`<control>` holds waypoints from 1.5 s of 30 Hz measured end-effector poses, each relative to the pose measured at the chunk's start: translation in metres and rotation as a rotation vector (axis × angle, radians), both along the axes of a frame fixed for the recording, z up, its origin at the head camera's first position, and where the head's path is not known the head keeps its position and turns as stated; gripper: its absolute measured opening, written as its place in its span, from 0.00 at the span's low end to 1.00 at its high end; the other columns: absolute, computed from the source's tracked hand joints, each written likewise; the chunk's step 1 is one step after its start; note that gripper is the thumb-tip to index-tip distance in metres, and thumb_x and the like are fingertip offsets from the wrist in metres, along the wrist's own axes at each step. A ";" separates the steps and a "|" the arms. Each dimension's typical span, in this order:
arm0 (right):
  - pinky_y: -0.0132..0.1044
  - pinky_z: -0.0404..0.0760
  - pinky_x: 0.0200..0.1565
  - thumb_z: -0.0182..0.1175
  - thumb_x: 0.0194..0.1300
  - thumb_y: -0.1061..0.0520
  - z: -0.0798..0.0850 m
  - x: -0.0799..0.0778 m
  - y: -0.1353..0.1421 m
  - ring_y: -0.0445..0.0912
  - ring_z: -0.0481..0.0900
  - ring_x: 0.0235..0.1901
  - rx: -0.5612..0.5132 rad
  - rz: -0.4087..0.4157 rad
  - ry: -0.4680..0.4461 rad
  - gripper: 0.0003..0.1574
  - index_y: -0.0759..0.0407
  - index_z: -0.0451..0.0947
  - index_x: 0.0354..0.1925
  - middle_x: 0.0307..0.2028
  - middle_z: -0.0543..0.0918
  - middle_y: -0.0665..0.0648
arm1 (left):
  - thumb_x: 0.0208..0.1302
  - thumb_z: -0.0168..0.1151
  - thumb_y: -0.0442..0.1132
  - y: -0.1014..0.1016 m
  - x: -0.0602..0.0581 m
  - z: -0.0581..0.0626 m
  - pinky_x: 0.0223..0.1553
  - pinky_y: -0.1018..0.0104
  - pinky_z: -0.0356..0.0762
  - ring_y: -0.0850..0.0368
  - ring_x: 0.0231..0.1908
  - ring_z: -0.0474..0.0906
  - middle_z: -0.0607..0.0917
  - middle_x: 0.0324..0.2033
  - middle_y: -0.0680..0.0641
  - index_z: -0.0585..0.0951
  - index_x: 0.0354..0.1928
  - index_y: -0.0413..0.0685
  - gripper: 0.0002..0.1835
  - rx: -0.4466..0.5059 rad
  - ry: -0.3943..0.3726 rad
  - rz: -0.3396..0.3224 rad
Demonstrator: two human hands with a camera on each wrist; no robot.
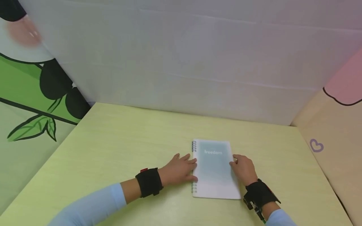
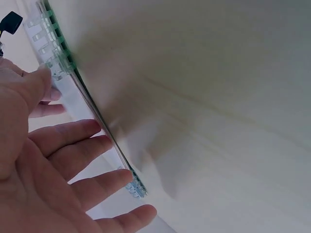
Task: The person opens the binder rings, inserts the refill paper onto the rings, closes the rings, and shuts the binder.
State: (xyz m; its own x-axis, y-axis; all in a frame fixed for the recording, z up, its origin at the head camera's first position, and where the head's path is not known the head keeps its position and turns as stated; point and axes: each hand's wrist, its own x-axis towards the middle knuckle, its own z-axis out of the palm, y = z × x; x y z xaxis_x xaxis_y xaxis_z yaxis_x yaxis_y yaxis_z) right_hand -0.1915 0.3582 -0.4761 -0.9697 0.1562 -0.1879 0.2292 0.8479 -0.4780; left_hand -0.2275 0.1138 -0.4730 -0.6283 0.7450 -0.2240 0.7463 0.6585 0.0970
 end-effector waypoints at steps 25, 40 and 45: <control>0.33 0.63 0.25 0.53 0.59 0.61 -0.019 -0.005 -0.001 0.48 0.71 0.27 0.017 0.037 0.060 0.19 0.70 0.74 0.47 0.40 0.79 0.71 | 0.57 0.44 0.64 0.000 -0.008 -0.015 0.57 0.49 0.59 0.53 0.64 0.57 0.65 0.62 0.58 0.67 0.59 0.58 0.31 -0.009 0.029 0.021; 0.51 0.72 0.40 0.52 0.61 0.51 -0.012 -0.021 -0.013 0.61 0.74 0.42 0.106 0.099 0.206 0.24 0.68 0.74 0.48 0.45 0.73 0.72 | 0.58 0.43 0.65 -0.004 -0.038 -0.009 0.55 0.50 0.62 0.47 0.63 0.58 0.63 0.63 0.49 0.64 0.62 0.53 0.35 0.162 0.062 0.137; 0.58 0.62 0.51 0.46 0.65 0.46 0.024 -0.052 -0.026 0.68 0.60 0.56 0.086 0.139 0.270 0.31 0.68 0.64 0.57 0.58 0.60 0.76 | 0.59 0.38 0.66 -0.011 -0.084 0.019 0.60 0.43 0.51 0.43 0.67 0.41 0.49 0.67 0.43 0.53 0.67 0.53 0.39 0.284 0.186 0.348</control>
